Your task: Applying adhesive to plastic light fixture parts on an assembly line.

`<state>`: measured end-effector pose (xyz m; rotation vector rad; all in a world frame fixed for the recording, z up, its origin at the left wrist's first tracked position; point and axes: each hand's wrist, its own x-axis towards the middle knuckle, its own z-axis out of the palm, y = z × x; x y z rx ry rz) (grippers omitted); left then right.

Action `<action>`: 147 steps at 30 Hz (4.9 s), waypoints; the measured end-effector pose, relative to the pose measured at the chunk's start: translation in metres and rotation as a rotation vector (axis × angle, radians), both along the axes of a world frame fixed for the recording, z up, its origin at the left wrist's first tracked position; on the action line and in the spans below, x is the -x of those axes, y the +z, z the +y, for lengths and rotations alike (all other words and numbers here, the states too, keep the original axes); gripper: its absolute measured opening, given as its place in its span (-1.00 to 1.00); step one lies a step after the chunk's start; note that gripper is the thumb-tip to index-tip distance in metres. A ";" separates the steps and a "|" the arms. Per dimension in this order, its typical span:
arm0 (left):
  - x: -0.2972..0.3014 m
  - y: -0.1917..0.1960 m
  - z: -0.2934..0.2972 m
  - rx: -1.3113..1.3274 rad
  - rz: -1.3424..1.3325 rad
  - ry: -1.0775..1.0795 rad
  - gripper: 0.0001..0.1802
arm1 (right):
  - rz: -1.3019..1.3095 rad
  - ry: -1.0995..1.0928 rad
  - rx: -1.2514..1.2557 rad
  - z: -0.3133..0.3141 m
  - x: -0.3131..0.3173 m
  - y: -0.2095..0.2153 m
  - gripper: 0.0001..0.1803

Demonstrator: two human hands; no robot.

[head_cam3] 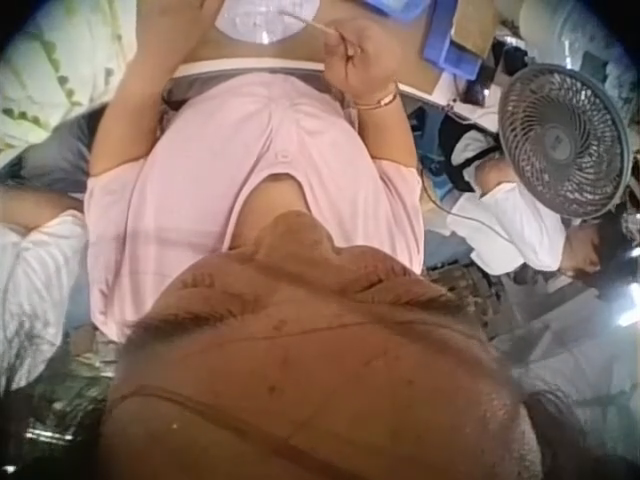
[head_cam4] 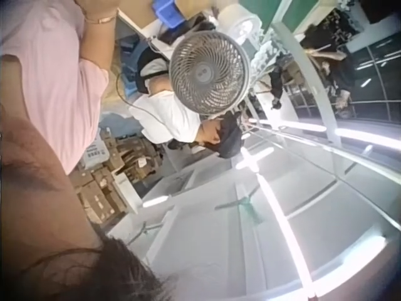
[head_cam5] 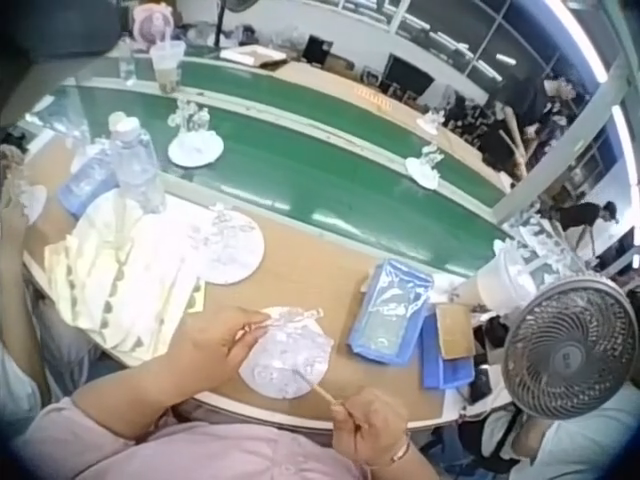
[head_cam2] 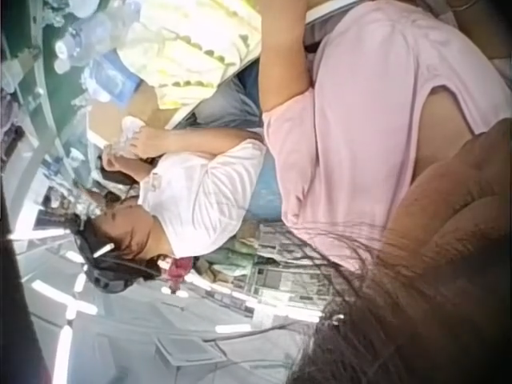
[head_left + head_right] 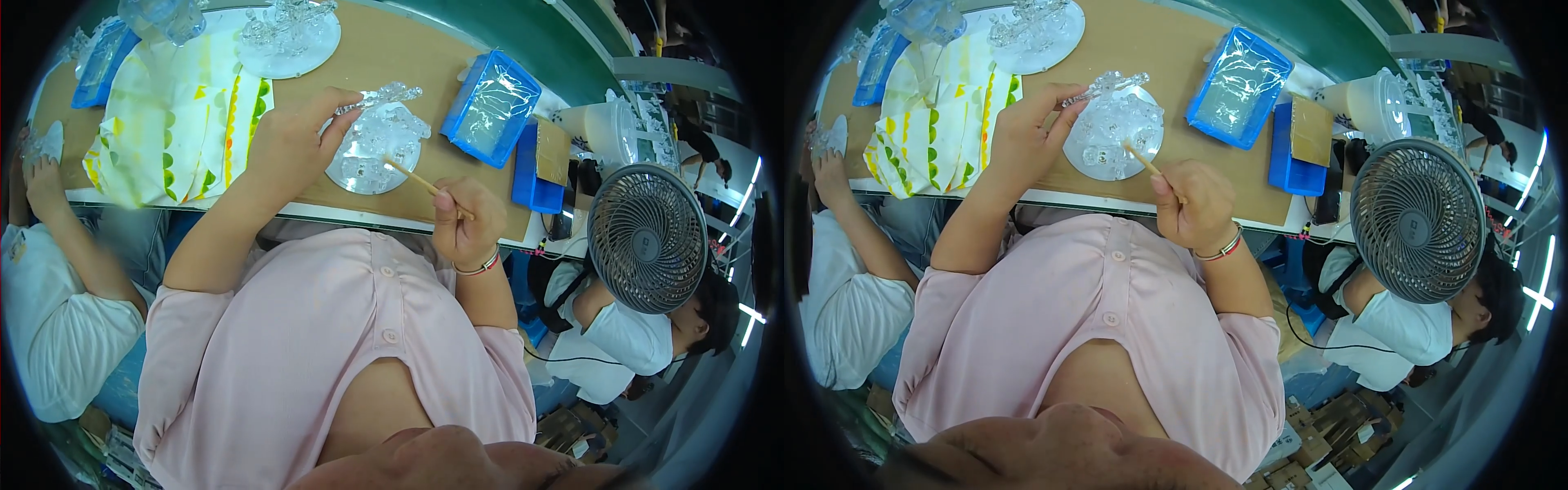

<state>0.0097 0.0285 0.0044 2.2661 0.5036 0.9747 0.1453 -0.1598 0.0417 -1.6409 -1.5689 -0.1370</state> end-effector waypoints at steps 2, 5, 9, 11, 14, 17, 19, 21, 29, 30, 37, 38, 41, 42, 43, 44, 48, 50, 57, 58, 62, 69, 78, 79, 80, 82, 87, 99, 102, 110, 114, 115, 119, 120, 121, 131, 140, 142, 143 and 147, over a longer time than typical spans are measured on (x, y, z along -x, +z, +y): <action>0.000 0.001 0.002 -0.005 -0.004 -0.003 -0.85 | 0.009 0.013 0.007 -0.001 -0.002 0.000 -0.91; 0.003 0.010 0.005 -0.019 0.069 -0.028 -0.82 | 0.118 -0.086 -0.074 -0.010 -0.009 -0.001 -0.85; 0.014 0.040 0.017 0.121 0.025 -0.064 -0.79 | 0.520 -0.194 -0.354 -0.019 -0.022 0.004 -0.80; 0.021 0.056 0.033 0.045 -0.049 -0.052 -0.84 | 0.648 -0.184 -0.476 -0.025 -0.034 0.008 -0.79; 0.020 0.074 0.066 0.000 -0.133 0.068 -0.78 | 0.703 -0.362 -0.646 -0.039 -0.049 0.014 -0.68; 0.009 0.103 0.091 0.090 -0.136 0.218 -0.74 | 0.802 -0.409 -0.701 -0.055 -0.062 0.014 -0.64; 0.004 0.120 0.113 -0.022 -0.069 0.325 -0.73 | 0.844 -0.363 -0.707 -0.058 -0.068 0.017 -0.63; -0.022 0.113 0.155 -0.092 -0.005 0.375 -0.67 | 0.822 -0.394 -0.679 -0.060 -0.072 0.015 -0.60; -0.113 0.042 0.272 -0.317 0.129 0.617 -0.62 | 0.581 -0.598 -0.585 -0.072 -0.077 0.012 -0.51; -0.114 0.036 0.279 -0.241 0.191 0.657 -0.60 | 0.552 -0.625 -0.564 -0.072 -0.076 0.012 -0.51; -0.100 0.108 0.206 0.120 0.041 0.162 -0.64 | 0.570 -0.583 -0.499 -0.060 -0.082 0.013 -0.57; -0.089 0.112 0.183 0.005 -0.061 0.126 -0.61 | 0.566 -0.586 -0.491 -0.054 -0.083 0.014 -0.57; -0.078 0.139 0.087 -0.175 -0.266 -0.019 -0.61 | 0.490 -0.595 -0.348 -0.044 -0.081 0.009 -0.60; -0.075 0.147 0.062 -0.257 -0.362 -0.086 -0.64 | 0.486 -0.595 -0.329 -0.042 -0.080 0.005 -0.62; -0.061 0.134 0.066 -0.367 -0.203 -0.159 -0.73 | 0.481 -0.587 -0.309 -0.039 -0.080 0.003 -0.64; -0.043 0.117 0.070 -0.472 -0.043 -0.223 -0.77 | 0.483 -0.552 -0.274 -0.034 -0.077 0.003 -0.67; -0.011 0.104 0.024 -0.309 0.086 -0.260 -0.72 | 0.571 -0.458 -0.241 -0.017 -0.083 -0.009 -0.70; 0.001 0.087 0.017 -0.216 0.153 -0.230 -0.59 | 0.598 -0.443 -0.221 -0.013 -0.088 -0.014 -0.70; 0.013 0.041 0.006 0.030 0.189 -0.097 -0.56 | 0.813 -0.458 -0.224 -0.016 -0.098 -0.012 -0.67; 0.012 0.035 0.006 0.085 0.171 -0.088 -0.60 | 0.814 -0.457 -0.224 -0.017 -0.100 -0.012 -0.67; 0.008 0.031 0.005 0.209 0.221 -0.076 -0.71 | 0.761 -0.488 -0.241 -0.020 -0.098 -0.012 -0.67; -0.007 0.027 0.002 0.156 0.168 -0.072 -0.79 | 0.256 -0.321 -0.258 -0.027 -0.083 -0.006 -0.73; -0.013 0.025 0.004 0.183 0.119 -0.134 -0.81 | 0.736 -0.520 -0.322 -0.023 -0.095 -0.010 -0.65; -0.013 0.026 0.004 0.184 0.129 -0.144 -0.81 | 0.737 -0.518 -0.321 -0.023 -0.095 -0.010 -0.65; -0.012 0.028 0.005 0.185 0.138 -0.153 -0.81 | 0.777 -0.506 -0.323 -0.024 -0.096 -0.011 -0.65; -0.012 0.029 0.006 0.188 0.151 -0.154 -0.81 | 0.821 -0.487 -0.322 -0.025 -0.098 -0.011 -0.65; -0.010 0.027 0.005 0.256 0.203 -0.138 -0.77 | 0.942 -0.412 -0.493 -0.038 -0.093 -0.006 -0.66; -0.013 0.019 0.003 0.120 0.136 -0.095 -0.81 | 0.498 -0.295 -0.252 -0.022 -0.020 -0.022 -0.65; -0.014 0.015 0.003 0.095 0.107 -0.106 -0.82 | 0.310 -0.258 -0.179 -0.018 -0.019 -0.033 -0.67; -0.014 0.014 0.003 0.036 0.063 -0.117 -0.82 | 0.132 -0.119 -0.096 -0.015 -0.017 -0.019 -0.71; -0.014 0.014 0.004 0.049 0.059 -0.119 -0.82 | 0.005 -0.032 -0.048 -0.015 -0.008 -0.008 -0.91; -0.014 0.015 0.003 0.046 0.066 -0.118 -0.82 | 0.005 -0.032 -0.047 -0.016 -0.006 -0.009 -0.91; -0.014 0.013 0.002 0.029 0.074 -0.111 -0.82 | 0.054 -0.008 -0.043 -0.017 -0.002 -0.019 -0.86; -0.014 0.013 0.002 0.031 0.072 -0.111 -0.82 | 0.062 -0.010 -0.060 -0.015 -0.002 -0.022 -0.79; -0.014 0.014 0.001 0.025 0.072 -0.110 -0.82 | 0.059 -0.009 -0.059 -0.014 -0.001 -0.025 -0.79; -0.013 0.014 0.000 -0.029 0.097 -0.089 -0.82 | 0.011 0.073 -0.068 0.003 0.001 -0.013 -0.81; -0.012 0.017 -0.002 -0.038 0.103 -0.089 -0.81 | 0.063 -0.003 -0.018 0.024 0.001 -0.005 -0.82; -0.014 0.014 -0.001 -0.054 0.072 -0.089 -0.82 | -0.028 0.023 0.005 0.026 0.004 0.003 -0.84; -0.014 0.012 0.000 -0.072 0.038 -0.098 -0.82 | -0.184 0.141 0.038 0.024 0.009 0.009 -0.85; -0.016 0.012 0.001 -0.092 0.050 -0.098 -0.83 | -0.545 0.373 0.071 0.021 0.025 0.008 -0.77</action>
